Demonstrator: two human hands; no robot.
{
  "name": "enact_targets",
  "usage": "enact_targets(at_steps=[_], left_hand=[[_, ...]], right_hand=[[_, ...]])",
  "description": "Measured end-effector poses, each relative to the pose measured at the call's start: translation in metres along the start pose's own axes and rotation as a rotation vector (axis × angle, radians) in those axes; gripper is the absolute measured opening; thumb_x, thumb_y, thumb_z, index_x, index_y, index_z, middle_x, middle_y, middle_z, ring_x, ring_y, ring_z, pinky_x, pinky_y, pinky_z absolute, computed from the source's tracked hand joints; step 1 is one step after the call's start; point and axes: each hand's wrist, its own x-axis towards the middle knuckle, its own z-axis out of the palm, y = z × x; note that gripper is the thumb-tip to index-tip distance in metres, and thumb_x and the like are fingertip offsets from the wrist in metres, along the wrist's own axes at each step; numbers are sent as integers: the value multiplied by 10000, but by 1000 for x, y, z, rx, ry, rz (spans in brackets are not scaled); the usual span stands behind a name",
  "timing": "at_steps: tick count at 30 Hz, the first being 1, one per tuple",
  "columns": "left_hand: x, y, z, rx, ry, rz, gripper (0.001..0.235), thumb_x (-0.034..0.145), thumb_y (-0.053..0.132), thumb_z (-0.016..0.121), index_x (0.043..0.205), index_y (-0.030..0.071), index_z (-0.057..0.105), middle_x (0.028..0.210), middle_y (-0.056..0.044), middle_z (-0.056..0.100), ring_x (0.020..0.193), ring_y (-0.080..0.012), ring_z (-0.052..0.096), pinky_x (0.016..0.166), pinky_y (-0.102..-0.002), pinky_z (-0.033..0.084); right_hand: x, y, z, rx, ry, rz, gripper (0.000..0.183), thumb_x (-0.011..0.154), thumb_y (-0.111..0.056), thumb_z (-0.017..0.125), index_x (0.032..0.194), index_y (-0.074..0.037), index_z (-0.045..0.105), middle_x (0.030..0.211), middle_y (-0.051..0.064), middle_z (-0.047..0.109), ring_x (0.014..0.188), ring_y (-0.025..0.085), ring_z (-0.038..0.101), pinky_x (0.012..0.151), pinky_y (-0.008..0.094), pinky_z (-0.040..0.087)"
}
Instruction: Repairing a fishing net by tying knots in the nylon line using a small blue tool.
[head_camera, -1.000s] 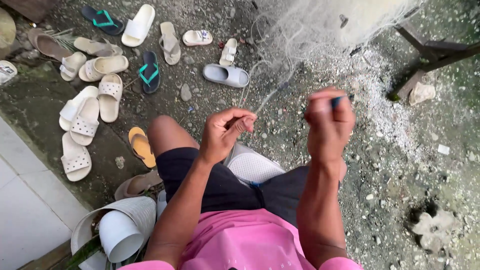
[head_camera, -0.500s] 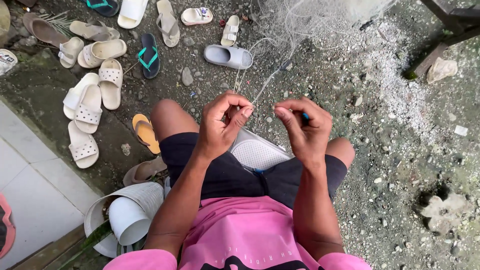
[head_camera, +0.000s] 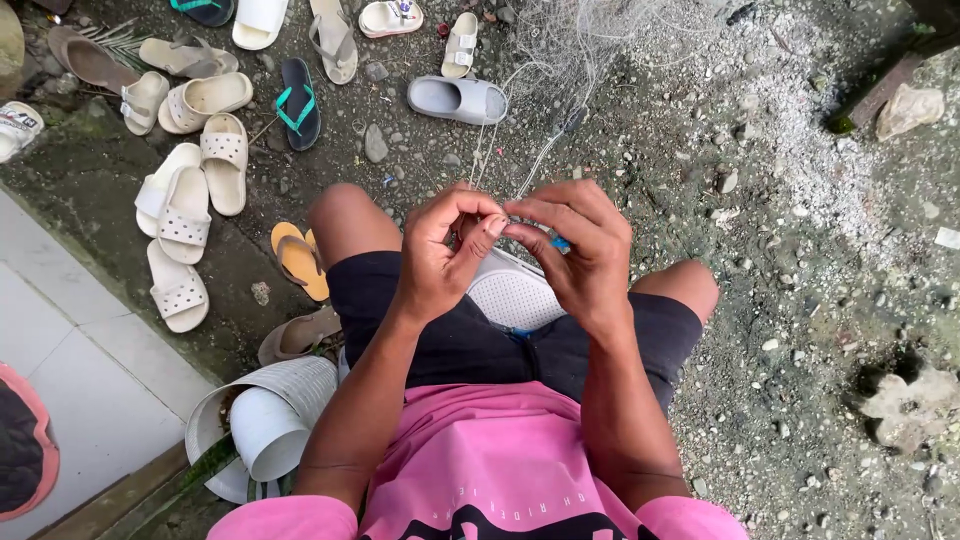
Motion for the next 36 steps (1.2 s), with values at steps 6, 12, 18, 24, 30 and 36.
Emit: enact_targets(at_steps=[6,12,18,24,30,36], left_hand=[[-8,0,6,-172,22,-127,86,924,65,573,904,-12,606,652,-54,543,511,-66,509,516,-207,455],[-20,-33,12,-567,274,-314,96,967,119,529,1038,62,498,721,-77,544,456,-92,516,452,-166,422],[-24,-45,16,-788,155,-440,356,960,153,561,1265,162,379,890,-96,635,645,-180,692,566,-210,569],[16,-94,32,-879,-366,-815,1005,744,866,238,1219,50,584,1220,-125,634,1113,-228,613,870,-349,493],[88,-55,89,-1011,-453,-578,462,851,440,636,987,0,677,914,-123,715,747,-219,692,684,-315,585],[80,-47,31,-730,-17,-326,398,921,300,591,1160,-18,567,1056,-165,690,854,-263,713,667,-309,617]], right_hand=[[-13,2,8,81,136,97,40,853,-16,707,887,-28,722,785,101,646,707,230,615,632,332,466],[-53,78,20,839,360,794,52,917,-108,604,887,-71,623,1175,56,580,524,5,308,422,139,270],[-27,114,10,1255,287,619,59,936,-204,622,929,-147,607,1125,34,665,508,7,354,404,107,286],[-59,95,-17,1189,393,599,87,905,-179,638,937,-108,597,1017,76,664,451,21,315,372,124,252],[-65,71,-55,792,503,581,99,835,-116,706,860,-44,643,988,156,663,412,45,290,369,160,262],[-65,71,-94,531,807,390,214,912,-197,666,1033,-21,679,612,-44,527,424,23,279,347,191,198]])
